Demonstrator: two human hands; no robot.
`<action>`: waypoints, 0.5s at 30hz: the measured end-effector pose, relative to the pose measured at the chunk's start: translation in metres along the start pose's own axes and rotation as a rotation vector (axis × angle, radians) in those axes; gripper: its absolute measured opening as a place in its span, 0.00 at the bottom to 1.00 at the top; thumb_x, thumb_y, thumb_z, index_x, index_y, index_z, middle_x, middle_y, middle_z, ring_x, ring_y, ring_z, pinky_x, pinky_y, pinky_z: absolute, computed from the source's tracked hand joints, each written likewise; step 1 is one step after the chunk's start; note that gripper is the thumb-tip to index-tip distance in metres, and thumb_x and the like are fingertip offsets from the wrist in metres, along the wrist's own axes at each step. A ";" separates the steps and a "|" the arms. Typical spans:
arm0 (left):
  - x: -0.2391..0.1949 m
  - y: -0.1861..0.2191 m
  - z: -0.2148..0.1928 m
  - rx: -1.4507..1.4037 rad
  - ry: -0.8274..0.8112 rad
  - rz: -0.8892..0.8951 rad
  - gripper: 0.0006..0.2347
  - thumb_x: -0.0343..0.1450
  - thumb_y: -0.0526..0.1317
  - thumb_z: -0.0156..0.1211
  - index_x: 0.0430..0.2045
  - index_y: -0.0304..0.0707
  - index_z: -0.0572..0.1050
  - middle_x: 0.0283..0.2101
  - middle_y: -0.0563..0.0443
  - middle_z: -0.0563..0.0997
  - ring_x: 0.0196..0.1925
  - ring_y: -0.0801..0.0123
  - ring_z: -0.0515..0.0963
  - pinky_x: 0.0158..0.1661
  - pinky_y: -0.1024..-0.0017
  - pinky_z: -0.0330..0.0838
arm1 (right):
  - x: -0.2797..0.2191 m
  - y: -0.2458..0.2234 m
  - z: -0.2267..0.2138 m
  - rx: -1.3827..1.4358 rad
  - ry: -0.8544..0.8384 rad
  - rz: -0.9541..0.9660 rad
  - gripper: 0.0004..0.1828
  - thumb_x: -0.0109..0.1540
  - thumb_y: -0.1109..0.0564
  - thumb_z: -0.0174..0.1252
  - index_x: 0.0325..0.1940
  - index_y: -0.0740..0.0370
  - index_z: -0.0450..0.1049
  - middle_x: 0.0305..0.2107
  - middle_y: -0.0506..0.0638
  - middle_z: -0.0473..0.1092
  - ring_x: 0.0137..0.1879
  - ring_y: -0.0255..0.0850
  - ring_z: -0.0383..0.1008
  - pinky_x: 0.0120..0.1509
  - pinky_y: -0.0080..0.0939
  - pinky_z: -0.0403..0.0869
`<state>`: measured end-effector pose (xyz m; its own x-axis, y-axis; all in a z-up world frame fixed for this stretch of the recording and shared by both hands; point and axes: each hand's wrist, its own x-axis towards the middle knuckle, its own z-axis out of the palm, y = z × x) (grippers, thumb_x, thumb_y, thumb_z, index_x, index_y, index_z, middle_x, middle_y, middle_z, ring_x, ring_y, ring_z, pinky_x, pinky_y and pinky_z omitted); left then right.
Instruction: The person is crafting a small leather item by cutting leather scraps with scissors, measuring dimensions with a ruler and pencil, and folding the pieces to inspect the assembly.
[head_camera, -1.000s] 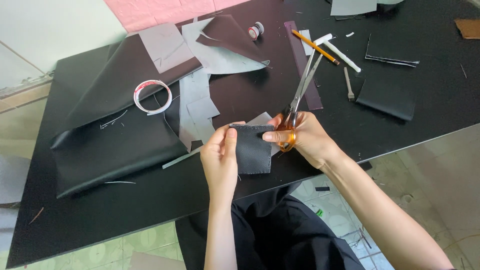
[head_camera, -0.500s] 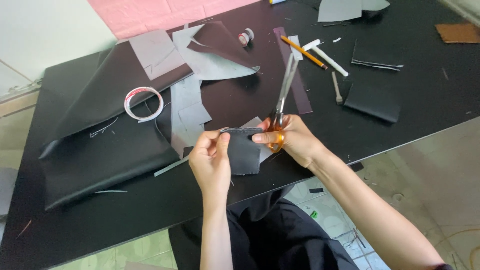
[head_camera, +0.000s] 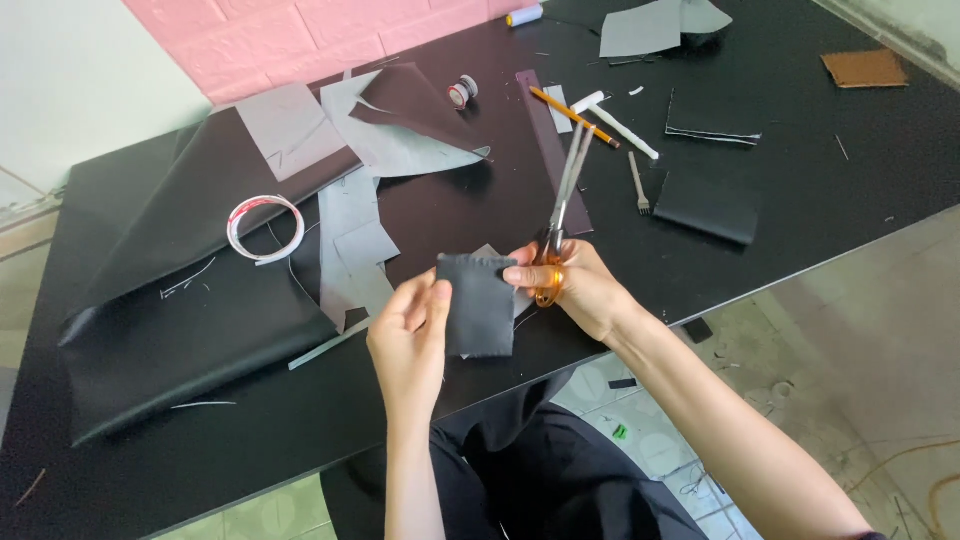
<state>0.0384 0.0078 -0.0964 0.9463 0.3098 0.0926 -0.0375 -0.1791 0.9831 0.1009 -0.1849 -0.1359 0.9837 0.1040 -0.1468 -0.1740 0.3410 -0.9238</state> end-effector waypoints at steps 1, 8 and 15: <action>-0.003 -0.001 -0.003 0.003 -0.001 0.001 0.14 0.72 0.44 0.64 0.46 0.32 0.81 0.47 0.33 0.85 0.54 0.45 0.83 0.50 0.52 0.80 | 0.001 -0.001 -0.002 0.003 0.000 0.000 0.17 0.49 0.65 0.78 0.37 0.71 0.79 0.25 0.56 0.75 0.33 0.43 0.79 0.39 0.34 0.77; -0.009 -0.019 -0.011 0.072 -0.059 0.025 0.12 0.71 0.40 0.67 0.46 0.35 0.84 0.43 0.38 0.87 0.49 0.48 0.87 0.47 0.57 0.82 | -0.006 -0.004 0.001 0.016 0.077 -0.052 0.16 0.50 0.66 0.77 0.38 0.71 0.79 0.24 0.56 0.72 0.30 0.42 0.75 0.39 0.36 0.75; -0.005 -0.031 -0.008 0.123 -0.016 0.023 0.09 0.72 0.35 0.64 0.44 0.35 0.84 0.42 0.39 0.87 0.48 0.51 0.87 0.48 0.58 0.82 | -0.014 -0.012 0.011 -0.073 0.076 -0.067 0.14 0.52 0.65 0.76 0.40 0.71 0.80 0.24 0.58 0.71 0.30 0.45 0.73 0.39 0.38 0.74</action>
<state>0.0319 0.0190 -0.1265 0.9508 0.2890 0.1114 -0.0207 -0.2995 0.9539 0.0886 -0.1805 -0.1189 0.9941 0.0109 -0.1079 -0.1067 0.2753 -0.9554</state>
